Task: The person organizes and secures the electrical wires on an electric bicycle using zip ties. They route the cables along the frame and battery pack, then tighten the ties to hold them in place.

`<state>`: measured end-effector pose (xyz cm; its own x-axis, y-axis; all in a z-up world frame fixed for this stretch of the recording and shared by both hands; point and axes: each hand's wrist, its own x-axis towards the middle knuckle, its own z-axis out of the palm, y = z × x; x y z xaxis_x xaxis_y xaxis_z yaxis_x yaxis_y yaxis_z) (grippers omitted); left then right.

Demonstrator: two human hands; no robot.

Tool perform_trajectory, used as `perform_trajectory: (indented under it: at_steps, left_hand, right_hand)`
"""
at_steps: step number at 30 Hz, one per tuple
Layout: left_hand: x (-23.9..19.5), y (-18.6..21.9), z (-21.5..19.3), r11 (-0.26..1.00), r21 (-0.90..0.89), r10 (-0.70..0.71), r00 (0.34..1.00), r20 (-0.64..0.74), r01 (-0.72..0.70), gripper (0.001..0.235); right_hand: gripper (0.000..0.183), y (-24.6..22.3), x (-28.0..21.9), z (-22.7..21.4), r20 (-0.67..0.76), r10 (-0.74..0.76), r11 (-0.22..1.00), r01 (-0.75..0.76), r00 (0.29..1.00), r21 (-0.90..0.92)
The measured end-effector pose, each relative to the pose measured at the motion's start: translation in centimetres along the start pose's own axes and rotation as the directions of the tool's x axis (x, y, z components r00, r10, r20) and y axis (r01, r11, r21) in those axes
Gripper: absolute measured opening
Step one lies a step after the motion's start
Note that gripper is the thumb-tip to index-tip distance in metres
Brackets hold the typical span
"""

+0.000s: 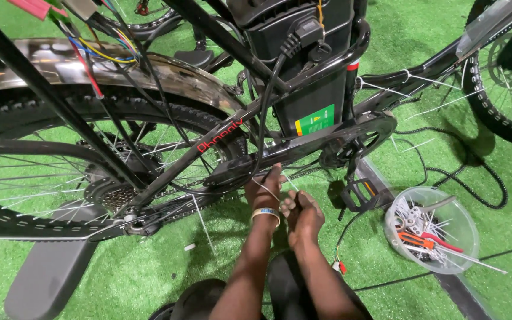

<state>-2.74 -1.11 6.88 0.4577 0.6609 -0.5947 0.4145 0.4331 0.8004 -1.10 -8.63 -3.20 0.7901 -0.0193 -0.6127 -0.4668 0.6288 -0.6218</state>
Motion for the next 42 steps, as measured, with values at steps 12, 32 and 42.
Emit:
perform_trajectory:
  at_steps: [12, 32, 42]
  left_hand:
    - [2.9, -1.8, 1.7, 0.895, -0.44, -0.02, 0.992, 0.123, 0.073, 0.039]
    - [8.7, -5.5, 2.6, 0.843, -0.498, 0.002, 0.924, 0.383, 0.204, 0.027]
    - [8.2, -6.7, 3.3, 0.863, -0.486, -0.045, 0.98, 0.193, 0.136, 0.019]
  right_hand:
    - [0.012, -1.8, -4.4, 2.9, 0.04, -0.562, 0.779, 0.545, 0.826, -0.31]
    - [0.005, -4.0, 1.2, 5.0, 0.701, -0.218, 0.608, 0.656, 0.679, -0.447]
    - [0.012, -2.4, -1.6, 5.6, 0.404, -0.485, 0.75, 0.606, 0.776, -0.264]
